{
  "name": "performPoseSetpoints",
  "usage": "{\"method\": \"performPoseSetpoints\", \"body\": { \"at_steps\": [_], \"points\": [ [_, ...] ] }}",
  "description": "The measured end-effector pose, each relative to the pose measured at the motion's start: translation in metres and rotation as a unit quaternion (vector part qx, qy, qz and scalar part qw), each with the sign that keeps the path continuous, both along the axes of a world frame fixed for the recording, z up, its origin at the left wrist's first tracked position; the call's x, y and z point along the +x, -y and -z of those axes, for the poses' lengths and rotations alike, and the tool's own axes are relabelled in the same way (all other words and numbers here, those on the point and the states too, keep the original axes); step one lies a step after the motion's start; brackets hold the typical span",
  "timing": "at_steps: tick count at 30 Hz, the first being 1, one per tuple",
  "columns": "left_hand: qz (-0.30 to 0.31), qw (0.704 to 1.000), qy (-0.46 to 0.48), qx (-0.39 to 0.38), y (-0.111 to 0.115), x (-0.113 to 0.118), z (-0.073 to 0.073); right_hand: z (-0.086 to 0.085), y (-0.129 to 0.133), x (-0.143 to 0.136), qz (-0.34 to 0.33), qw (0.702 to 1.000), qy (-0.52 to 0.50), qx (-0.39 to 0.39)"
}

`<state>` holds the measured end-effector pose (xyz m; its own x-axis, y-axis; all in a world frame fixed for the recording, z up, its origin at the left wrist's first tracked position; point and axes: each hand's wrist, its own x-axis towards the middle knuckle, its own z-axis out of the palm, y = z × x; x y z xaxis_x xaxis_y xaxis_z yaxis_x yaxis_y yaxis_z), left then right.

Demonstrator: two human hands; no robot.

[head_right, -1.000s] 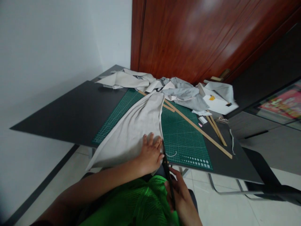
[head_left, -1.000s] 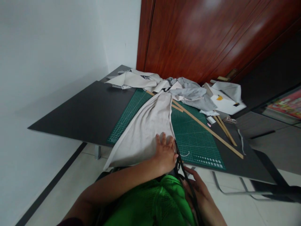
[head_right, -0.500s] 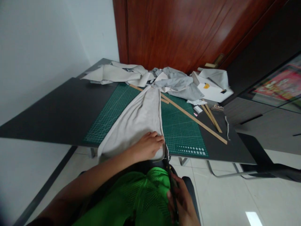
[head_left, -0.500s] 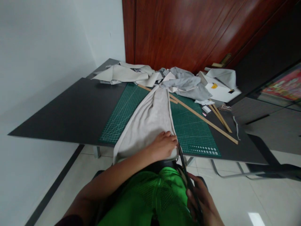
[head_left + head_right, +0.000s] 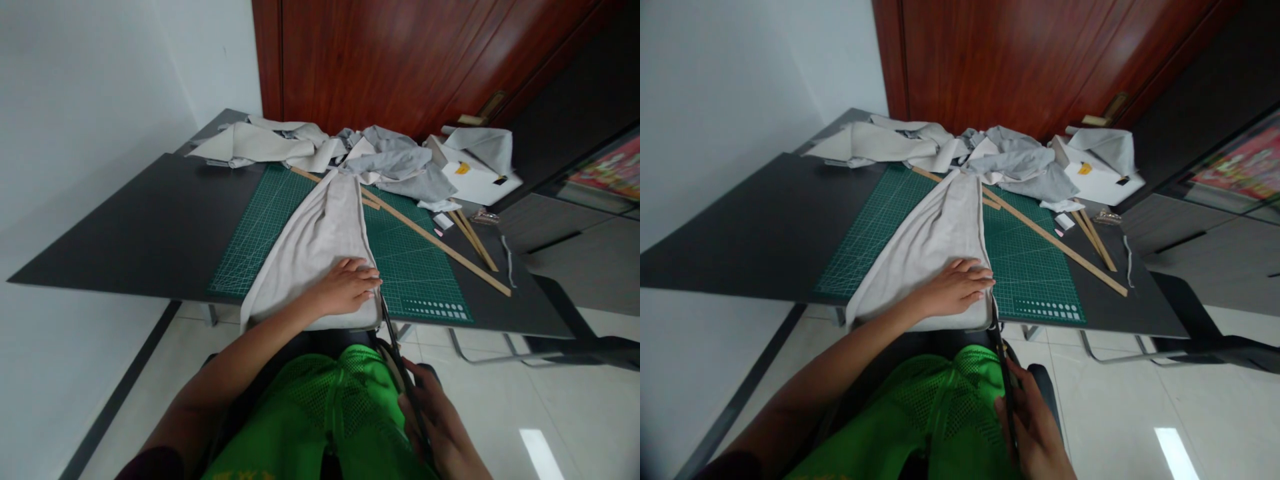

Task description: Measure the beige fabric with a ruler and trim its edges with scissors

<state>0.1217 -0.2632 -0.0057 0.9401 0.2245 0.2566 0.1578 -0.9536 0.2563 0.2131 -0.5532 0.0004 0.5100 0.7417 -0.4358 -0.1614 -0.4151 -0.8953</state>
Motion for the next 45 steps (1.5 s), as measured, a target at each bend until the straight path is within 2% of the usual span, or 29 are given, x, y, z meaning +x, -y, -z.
{"method": "performPoseSetpoints", "body": {
  "at_steps": [5,8,12,17,27,45],
  "points": [
    [0.001,1.000,0.007,-0.022,-0.003,0.000,0.004,-0.008,-0.003,0.002,-0.016,0.999,0.014,-0.037],
    [0.002,0.999,0.012,-0.034,-0.003,0.001,0.005,-0.012,-0.011,0.002,-0.027,0.999,0.030,-0.029],
    [-0.008,0.999,0.011,-0.045,-0.002,0.002,0.007,-0.007,-0.018,0.003,-0.024,0.999,0.043,-0.010],
    [-0.011,0.999,0.016,-0.051,-0.001,0.004,0.007,0.000,-0.017,0.004,-0.036,0.999,-0.006,0.007],
    [-0.012,1.000,0.005,-0.028,0.000,0.004,0.004,-0.019,-0.023,0.003,0.002,1.000,-0.026,-0.010],
    [-0.017,0.999,-0.003,-0.036,0.002,0.003,0.003,-0.017,-0.021,-0.003,-0.017,1.000,0.015,-0.017]
  ]
}}
